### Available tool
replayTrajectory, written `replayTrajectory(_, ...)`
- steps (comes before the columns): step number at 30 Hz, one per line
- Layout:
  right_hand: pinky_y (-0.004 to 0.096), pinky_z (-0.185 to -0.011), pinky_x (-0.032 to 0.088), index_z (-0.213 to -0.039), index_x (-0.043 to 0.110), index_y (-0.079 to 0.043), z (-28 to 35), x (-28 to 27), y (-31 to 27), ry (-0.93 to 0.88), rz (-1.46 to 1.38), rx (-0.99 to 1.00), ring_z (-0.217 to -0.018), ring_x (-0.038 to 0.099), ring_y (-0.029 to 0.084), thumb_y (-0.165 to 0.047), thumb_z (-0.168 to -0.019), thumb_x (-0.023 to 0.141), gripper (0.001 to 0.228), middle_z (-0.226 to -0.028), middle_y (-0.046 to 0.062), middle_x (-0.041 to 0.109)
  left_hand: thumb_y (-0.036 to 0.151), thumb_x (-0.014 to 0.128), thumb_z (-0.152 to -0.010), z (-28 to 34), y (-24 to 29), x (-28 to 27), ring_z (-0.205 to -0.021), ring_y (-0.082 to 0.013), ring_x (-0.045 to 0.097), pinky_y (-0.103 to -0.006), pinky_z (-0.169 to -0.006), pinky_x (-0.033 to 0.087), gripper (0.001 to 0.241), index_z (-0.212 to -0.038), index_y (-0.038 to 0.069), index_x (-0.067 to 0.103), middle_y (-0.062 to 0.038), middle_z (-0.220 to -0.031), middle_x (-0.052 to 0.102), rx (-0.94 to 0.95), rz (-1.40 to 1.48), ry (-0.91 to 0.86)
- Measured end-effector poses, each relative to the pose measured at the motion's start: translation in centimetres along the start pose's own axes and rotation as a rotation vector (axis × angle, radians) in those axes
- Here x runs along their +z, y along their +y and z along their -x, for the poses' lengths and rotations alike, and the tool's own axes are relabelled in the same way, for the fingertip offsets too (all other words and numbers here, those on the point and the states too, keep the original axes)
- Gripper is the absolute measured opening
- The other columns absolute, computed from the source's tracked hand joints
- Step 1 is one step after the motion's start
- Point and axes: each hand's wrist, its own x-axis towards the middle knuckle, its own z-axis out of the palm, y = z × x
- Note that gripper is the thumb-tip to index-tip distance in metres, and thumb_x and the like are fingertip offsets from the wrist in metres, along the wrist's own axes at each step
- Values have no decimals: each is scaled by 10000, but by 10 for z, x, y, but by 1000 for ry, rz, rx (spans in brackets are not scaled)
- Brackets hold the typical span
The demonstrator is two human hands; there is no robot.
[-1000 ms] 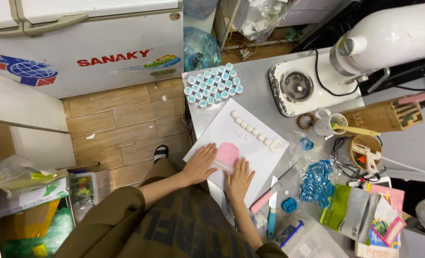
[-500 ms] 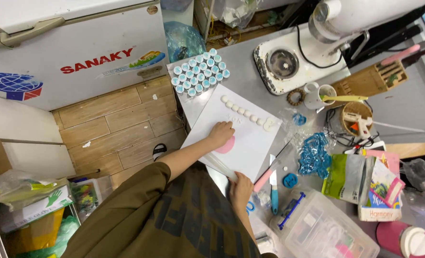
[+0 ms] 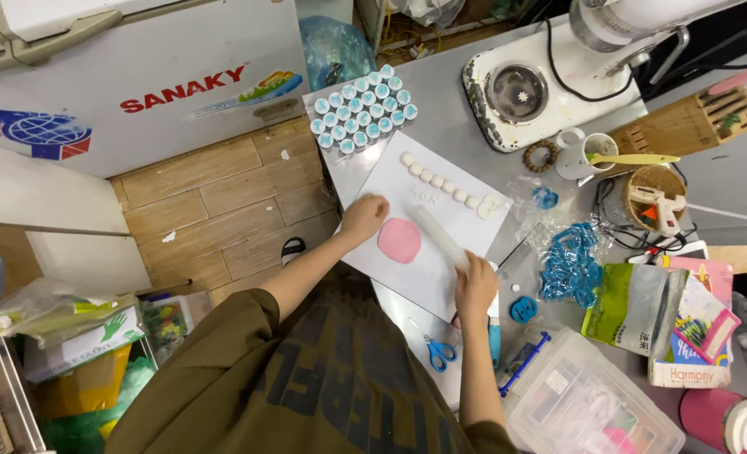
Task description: Rolling and shaping pink fondant on a white board in a bakery setting.
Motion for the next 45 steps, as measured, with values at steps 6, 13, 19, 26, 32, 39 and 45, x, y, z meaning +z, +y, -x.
replayTrajectory(6, 450, -941, 434, -1260, 669, -140, -48, 30, -44, -176, 10, -189, -1160, 589, 301, -226, -842, 749, 434, -1270, 94, 647, 329, 624, -989, -6, 23, -11, -1376, -384, 440, -484, -1143, 380, 455, -1345, 46, 601, -189, -1467, 496, 339, -216, 295)
replayTrajectory(13, 477, -1025, 394, -1299, 636, -58, -85, 59, -41, 6, 42, -60, -1269, 536, 335, -273, -977, 667, 388, -1381, 139, 594, 373, 605, -968, -35, 18, 0, -1550, -362, 171, -534, -1241, 174, 641, -1501, 47, 464, -223, -1652, 236, 535, -500, 192)
replayTrajectory(19, 502, -1140, 319, -1369, 579, -7, -63, 75, -47, 48, 82, 96, -1358, 481, 355, -268, -994, 613, 459, -1393, 185, 559, 276, 563, -960, -30, 18, -8, -1578, -286, 203, -470, -1279, 173, 684, -1568, 23, 377, -147, -1689, 255, 680, -599, 149)
replayTrajectory(26, 582, -1250, 146, -1553, 396, 51, -15, 86, -53, -71, 159, 61, -1552, 283, 364, -297, -1034, 515, 637, -1639, 226, 372, 273, 513, -1010, 14, -6, -13, -1555, -323, 276, -470, -1267, 233, 653, -1564, -34, 352, -187, -1658, 328, 708, -496, 121)
replayTrajectory(32, 591, -1252, 139, -1560, 360, 54, 45, 76, -72, -118, 137, 6, -1560, 258, 377, -335, -997, 513, 701, -1654, 235, 321, 303, 504, -1022, 75, -20, -29, -1549, -325, 292, -481, -1262, 237, 663, -1570, -33, 342, -186, -1664, 325, 718, -452, 65)
replayTrajectory(39, 587, -1259, 123, -1582, 335, 44, 29, 76, -62, -146, 98, -12, -1562, 252, 372, -345, -995, 504, 724, -1663, 217, 317, 412, 509, -1024, 63, -21, -20, -1553, -325, 256, -489, -1258, 198, 726, -1570, -29, 324, -184, -1665, 300, 700, -445, 61)
replayTrajectory(45, 619, -1253, 37, -1589, 303, 59, -68, 79, -42, -90, 222, 74, -1583, 197, 368, -398, -1042, 482, 735, -1673, 231, 291, 445, 484, -1045, -30, 6, 6, -1573, -329, 205, -472, -1275, 172, 748, -1581, -42, 299, -191, -1676, 268, 620, -506, 179)
